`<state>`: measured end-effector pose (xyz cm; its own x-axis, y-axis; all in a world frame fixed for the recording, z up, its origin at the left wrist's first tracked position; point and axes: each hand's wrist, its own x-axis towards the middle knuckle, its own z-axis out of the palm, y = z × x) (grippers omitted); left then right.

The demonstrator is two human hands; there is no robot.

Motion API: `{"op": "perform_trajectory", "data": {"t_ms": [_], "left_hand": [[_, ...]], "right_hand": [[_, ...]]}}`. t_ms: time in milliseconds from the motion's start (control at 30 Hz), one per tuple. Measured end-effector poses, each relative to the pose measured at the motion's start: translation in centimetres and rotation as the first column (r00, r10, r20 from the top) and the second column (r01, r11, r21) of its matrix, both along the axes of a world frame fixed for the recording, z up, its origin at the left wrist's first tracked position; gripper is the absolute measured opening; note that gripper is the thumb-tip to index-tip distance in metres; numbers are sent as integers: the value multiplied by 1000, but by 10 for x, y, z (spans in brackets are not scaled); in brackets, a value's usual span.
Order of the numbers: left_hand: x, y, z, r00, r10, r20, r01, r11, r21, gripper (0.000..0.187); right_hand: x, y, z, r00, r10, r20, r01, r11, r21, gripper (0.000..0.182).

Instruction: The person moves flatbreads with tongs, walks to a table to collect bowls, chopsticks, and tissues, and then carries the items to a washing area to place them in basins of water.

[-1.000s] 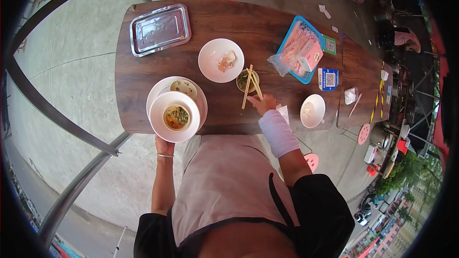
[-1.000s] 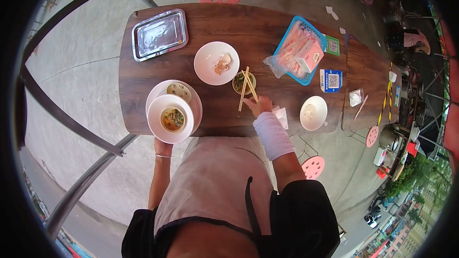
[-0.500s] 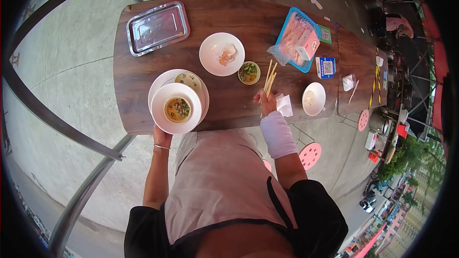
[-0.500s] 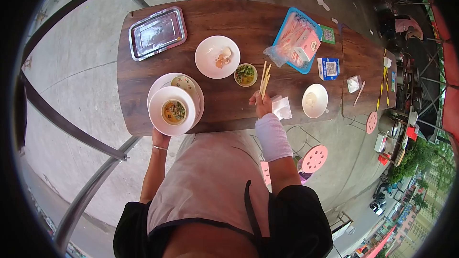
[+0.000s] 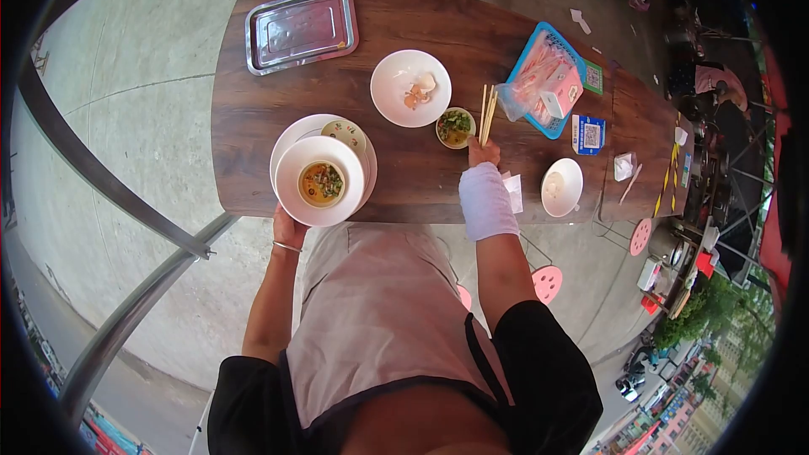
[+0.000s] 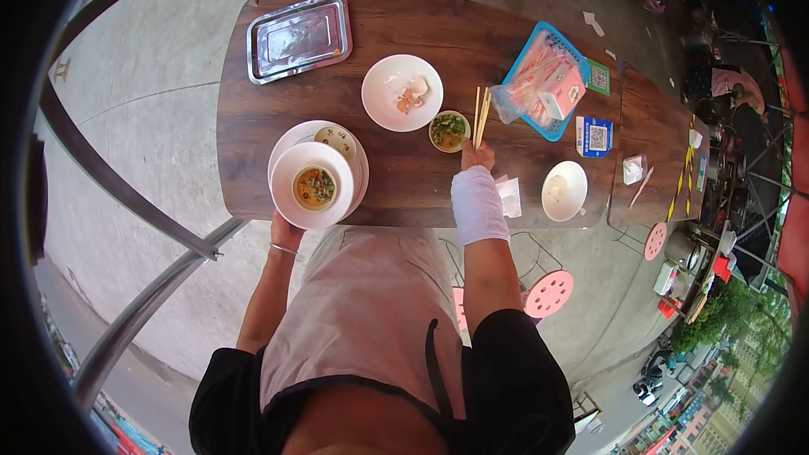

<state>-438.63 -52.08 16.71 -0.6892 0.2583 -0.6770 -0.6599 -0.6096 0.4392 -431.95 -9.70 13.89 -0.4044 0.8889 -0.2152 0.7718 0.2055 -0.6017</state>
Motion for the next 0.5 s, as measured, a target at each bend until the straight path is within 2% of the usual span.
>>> {"op": "perform_trajectory", "data": {"t_ms": [67,267,500], "left_hand": [[3,-1,1,1000,-19,-19,19,1000,-3,31],[3,0,6,1000,4,-23,-4,1000,16,30],[-1,6,8,999,-17,-37,18,1000,15,29]], "right_hand": [[5,2,3,1000,23,-12,-24,996,-85,25],[10,-27,81,983,103,-151,-120,986,-114,21],[-17,-38,119,938,247,-242,-285,949,-136,20]]}}
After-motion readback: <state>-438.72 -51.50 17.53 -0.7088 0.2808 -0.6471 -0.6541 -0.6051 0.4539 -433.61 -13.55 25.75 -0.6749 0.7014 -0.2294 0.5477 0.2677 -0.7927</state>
